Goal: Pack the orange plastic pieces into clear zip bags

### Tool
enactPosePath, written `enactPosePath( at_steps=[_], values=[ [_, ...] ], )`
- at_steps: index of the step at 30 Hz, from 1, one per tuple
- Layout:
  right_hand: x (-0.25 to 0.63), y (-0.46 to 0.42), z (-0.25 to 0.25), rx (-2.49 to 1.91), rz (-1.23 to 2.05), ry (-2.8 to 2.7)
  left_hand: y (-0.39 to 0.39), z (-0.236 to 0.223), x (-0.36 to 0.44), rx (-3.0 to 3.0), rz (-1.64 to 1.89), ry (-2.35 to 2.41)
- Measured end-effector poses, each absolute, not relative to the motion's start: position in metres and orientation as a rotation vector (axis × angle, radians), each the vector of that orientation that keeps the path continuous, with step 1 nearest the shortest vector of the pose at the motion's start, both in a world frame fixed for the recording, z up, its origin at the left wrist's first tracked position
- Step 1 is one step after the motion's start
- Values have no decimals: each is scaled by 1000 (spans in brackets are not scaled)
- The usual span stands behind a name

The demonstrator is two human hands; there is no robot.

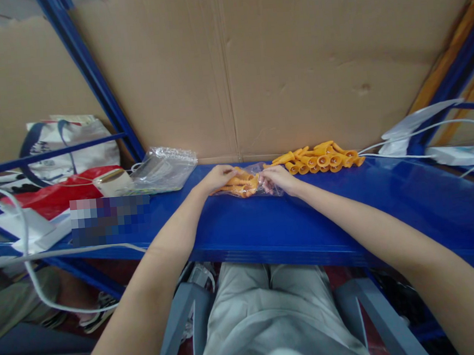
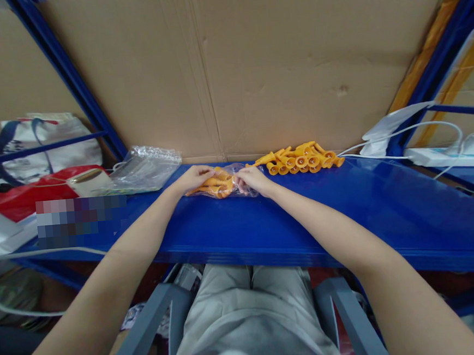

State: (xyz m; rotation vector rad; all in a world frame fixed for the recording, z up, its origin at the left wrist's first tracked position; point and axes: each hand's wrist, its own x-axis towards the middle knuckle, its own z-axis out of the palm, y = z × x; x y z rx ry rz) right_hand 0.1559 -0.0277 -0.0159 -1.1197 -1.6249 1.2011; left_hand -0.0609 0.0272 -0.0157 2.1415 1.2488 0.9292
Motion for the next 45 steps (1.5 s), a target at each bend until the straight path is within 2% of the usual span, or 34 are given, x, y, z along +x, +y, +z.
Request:
enactPosePath(
  at_steps=[5,10,19,22,24,27,31,40,45],
  values=[
    [163,-22,-14,-937,1146,-1664,25,-13,-61,2243,879,1375],
    [164,-12,-23,-887,810,-1932,23,-6,-62,2354,842,1632],
    [185,-8,-21,-1443,-118,-1945,30,-5,-66,2170,1117,1834],
    [189,-11,-16,-1570,-237,-1916,33,-9,-65,2134,1052,1964],
    [190,-11,-13,-1662,-143,-1901,34,-10,-65,2107,991,2021],
    [189,-8,-10,-1744,195,-1896,31,-10,-65,2021,977,1983],
    [186,-6,-14,-1635,572,-1792,23,-7,-61,1795,925,1791],
    [173,-7,-24,-1301,1039,-1212,16,-10,-47,1476,1008,1503],
    [173,-8,-23,-1211,1181,-1067,22,-15,-47,1333,1043,1361]
  ],
)
